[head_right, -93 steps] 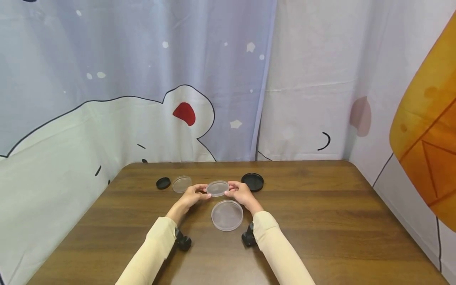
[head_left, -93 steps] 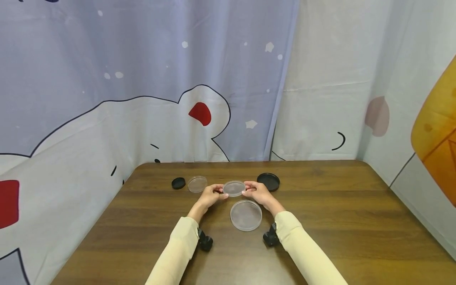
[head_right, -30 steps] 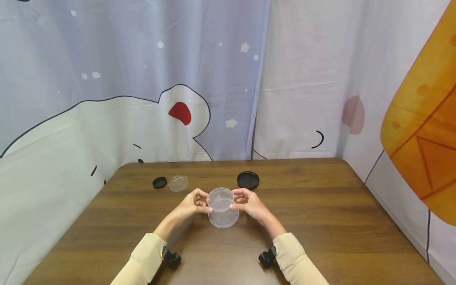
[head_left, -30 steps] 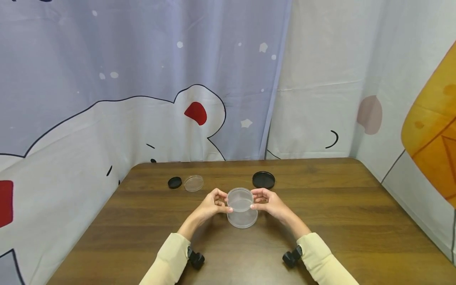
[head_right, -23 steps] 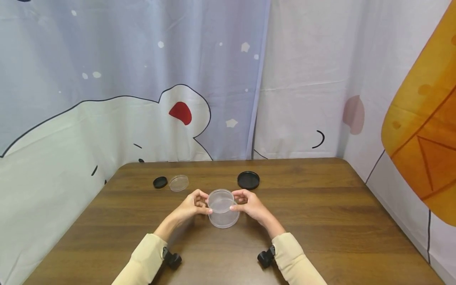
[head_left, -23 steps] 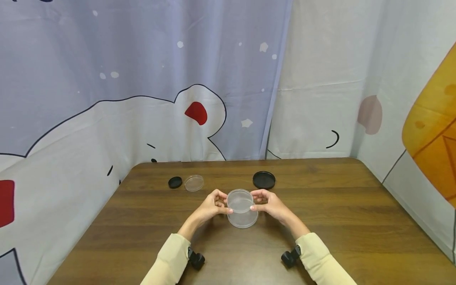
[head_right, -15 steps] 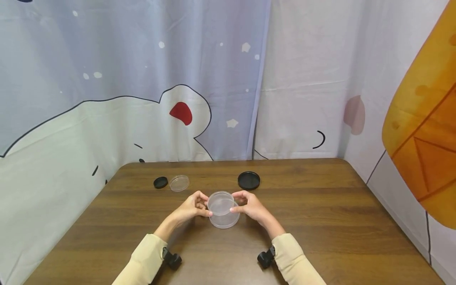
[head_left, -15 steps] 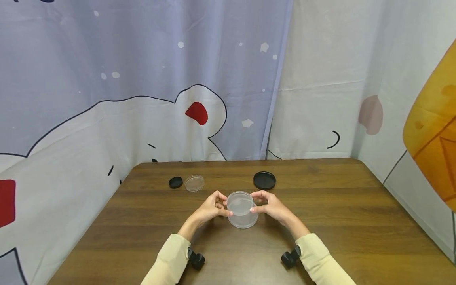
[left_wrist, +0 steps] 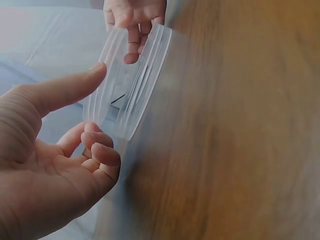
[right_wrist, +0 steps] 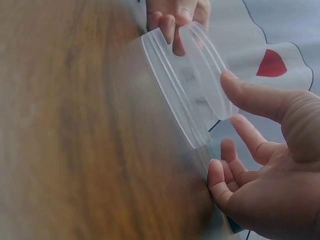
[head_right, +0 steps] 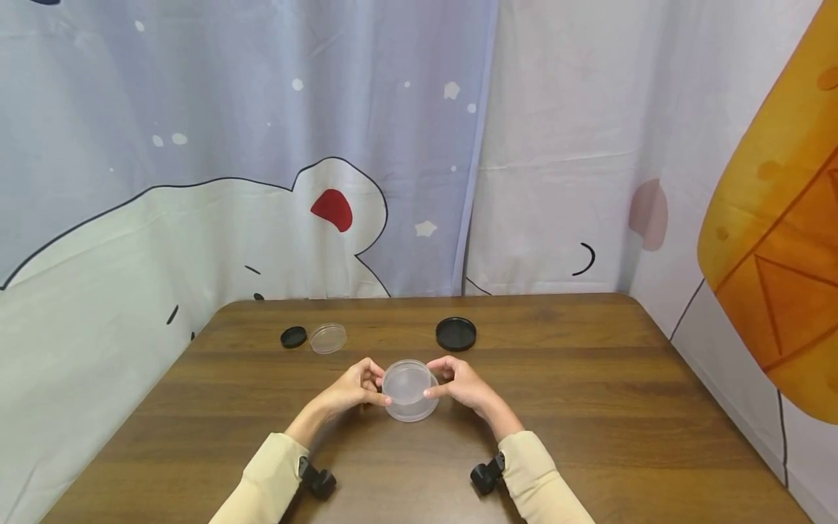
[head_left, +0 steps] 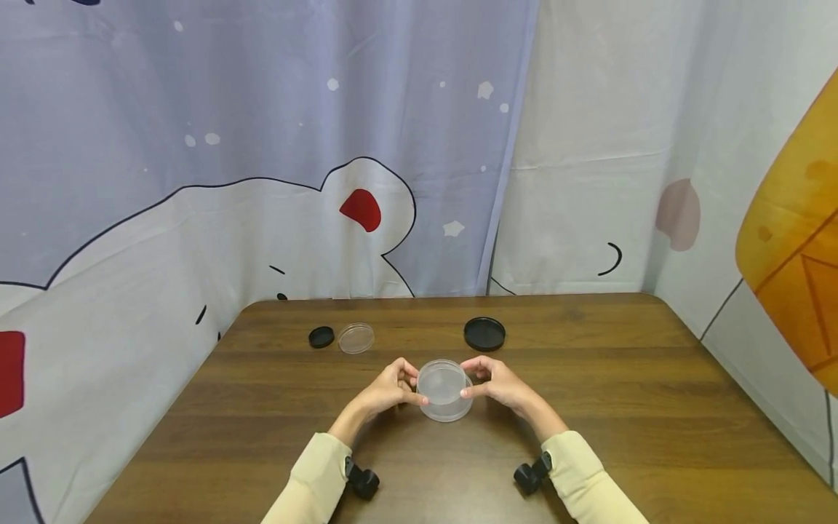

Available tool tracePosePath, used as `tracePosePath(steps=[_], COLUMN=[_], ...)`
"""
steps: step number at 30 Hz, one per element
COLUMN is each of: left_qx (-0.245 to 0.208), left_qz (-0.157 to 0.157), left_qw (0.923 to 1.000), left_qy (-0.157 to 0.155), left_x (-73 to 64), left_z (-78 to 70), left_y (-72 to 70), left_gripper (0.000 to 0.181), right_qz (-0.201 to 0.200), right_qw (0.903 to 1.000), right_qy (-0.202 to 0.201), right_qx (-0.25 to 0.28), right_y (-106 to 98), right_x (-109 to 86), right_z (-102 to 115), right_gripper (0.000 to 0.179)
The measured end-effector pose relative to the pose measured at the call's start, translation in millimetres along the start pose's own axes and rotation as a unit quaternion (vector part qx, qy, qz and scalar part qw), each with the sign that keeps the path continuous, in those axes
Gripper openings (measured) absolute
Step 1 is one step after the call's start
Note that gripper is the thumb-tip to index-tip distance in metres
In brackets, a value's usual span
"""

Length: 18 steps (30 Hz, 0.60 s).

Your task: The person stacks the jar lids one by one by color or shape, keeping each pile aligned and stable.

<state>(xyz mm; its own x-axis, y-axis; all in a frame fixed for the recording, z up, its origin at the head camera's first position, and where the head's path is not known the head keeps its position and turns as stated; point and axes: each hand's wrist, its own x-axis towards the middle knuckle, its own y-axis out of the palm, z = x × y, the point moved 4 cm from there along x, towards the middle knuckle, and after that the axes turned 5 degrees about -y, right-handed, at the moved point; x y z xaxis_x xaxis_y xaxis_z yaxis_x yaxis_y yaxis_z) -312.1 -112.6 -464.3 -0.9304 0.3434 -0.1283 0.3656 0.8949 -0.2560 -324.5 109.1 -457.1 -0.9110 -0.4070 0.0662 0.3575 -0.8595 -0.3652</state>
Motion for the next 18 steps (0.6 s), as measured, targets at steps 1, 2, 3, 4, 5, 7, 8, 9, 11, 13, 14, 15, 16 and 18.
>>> tracePosePath(steps=[1, 2, 3, 4, 5, 7, 8, 9, 11, 13, 14, 15, 16, 18], left_qx=[0.001, 0.002, 0.003, 0.003, 0.005, 0.008, 0.009, 0.009, 0.009, 0.008, 0.007, 0.006, 0.006, 0.006], left_qz=[-0.001, -0.003, -0.003, -0.003, -0.003, -0.002, -0.002, -0.001, -0.001, 0.0, 0.0, 0.0, 0.001, 0.001], left_qw=[1.0, 1.0, 1.0, 1.0, 1.0, 1.0, 1.0, 1.0, 1.0, 1.0, 1.0, 1.0, 0.9999, 0.9999], left_qy=[0.0, 0.0, -0.001, -0.002, -0.003, -0.003, -0.003, -0.002, 0.0, 0.004, 0.005, 0.007, 0.008, 0.011], left_x=[0.1, 0.4, 0.4, 0.4, 0.6, 0.5, 0.5, 0.6, 0.7, 0.6, 0.7, 0.7, 0.6, 0.3], left_z=[0.3, 0.6, 0.8, 1.1, 1.4, 1.5, 1.5, 1.4, 1.3, 1.3, 1.6, 1.9, 2.2, 3.0], left_y=[0.5, 0.7, 1.0, 1.4, 1.6, 1.8, 2.0, 2.4, 2.9, 3.6, 4.0, 4.5, 4.8, 5.2], left_gripper=[0.049, 0.049, 0.049, 0.049, 0.05, 0.05, 0.05, 0.051, 0.051, 0.051, 0.05, 0.05, 0.05, 0.05], right_qz=[0.0, 0.001, 0.002, 0.004, 0.006, 0.007, 0.008, 0.01, 0.01, 0.012, 0.013, 0.012, 0.011, 0.012], right_qw=[1.0, 1.0, 1.0, 0.9999, 0.9999, 0.9998, 0.9998, 0.9998, 0.9998, 0.9998, 0.9998, 0.9998, 0.9997, 0.9997], right_qy=[0.003, 0.006, 0.008, 0.01, 0.012, 0.014, 0.015, 0.015, 0.015, 0.014, 0.015, 0.016, 0.018, 0.018], right_qx=[-0.002, -0.004, -0.006, -0.006, -0.007, -0.007, -0.007, -0.007, -0.007, -0.008, -0.009, -0.009, -0.009, -0.009], right_y=[0.0, -0.1, -0.2, -0.1, 0.0, -0.1, -0.1, -0.3, -0.3, -0.2, -0.1, 0.0, 0.2, 0.5], right_x=[-0.1, -0.2, -0.4, -0.3, -0.2, -0.2, -0.1, -0.1, -0.1, -0.1, -0.2, -0.2, -0.2, 0.1], right_z=[-0.5, -0.9, -1.3, -2.0, -2.6, -3.9, -4.6, -5.2, -6.0, -6.5, -6.9, -7.3, -7.7, -9.2], right_gripper=[0.052, 0.052, 0.053, 0.053, 0.053, 0.053, 0.053, 0.053, 0.053, 0.053, 0.053, 0.053, 0.053, 0.053])
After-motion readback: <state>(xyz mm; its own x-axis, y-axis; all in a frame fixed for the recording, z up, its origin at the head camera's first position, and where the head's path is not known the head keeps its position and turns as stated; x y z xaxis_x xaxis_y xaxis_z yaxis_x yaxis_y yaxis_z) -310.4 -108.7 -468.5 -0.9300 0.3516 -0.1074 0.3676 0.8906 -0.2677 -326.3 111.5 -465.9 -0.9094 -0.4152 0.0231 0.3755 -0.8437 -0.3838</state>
